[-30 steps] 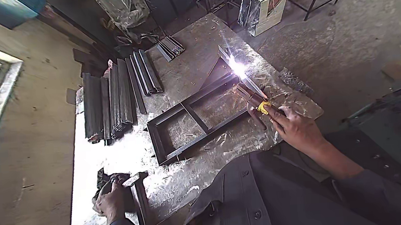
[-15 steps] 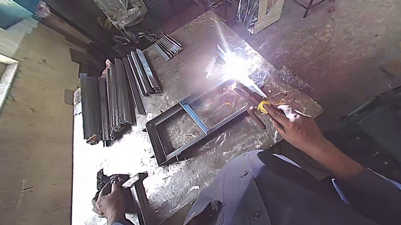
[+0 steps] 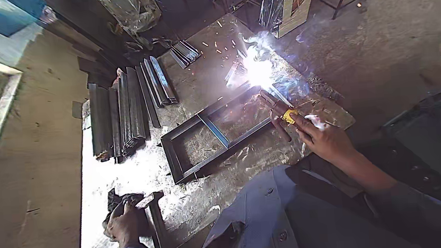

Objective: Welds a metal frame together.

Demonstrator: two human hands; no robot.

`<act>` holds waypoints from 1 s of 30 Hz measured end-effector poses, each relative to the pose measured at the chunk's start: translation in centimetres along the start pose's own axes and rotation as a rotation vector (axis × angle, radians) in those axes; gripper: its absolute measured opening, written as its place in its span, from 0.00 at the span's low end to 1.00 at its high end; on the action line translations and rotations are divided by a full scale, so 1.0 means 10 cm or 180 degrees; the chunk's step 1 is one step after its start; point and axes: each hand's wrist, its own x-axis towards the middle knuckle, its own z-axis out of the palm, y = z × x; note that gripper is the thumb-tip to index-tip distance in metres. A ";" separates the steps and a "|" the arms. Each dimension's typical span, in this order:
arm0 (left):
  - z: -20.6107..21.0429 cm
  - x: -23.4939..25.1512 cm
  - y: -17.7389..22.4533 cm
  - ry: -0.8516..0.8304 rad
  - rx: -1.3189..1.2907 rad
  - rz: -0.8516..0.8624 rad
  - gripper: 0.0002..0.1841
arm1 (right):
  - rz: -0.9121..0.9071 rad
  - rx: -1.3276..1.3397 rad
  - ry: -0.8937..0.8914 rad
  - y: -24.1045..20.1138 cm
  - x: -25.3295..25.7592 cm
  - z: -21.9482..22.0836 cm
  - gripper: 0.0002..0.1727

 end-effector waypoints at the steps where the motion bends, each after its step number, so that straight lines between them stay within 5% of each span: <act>1: 0.01 0.00 -0.01 0.0013 -0.0003 -0.0015 0.26 | 0.0029 0.0046 -0.0048 0.00 0.00 -0.01 0.26; 30: -0.02 -0.03 0.04 0.0023 0.0095 0.0013 0.24 | 0.0003 0.0374 0.0149 0.07 0.01 0.05 0.28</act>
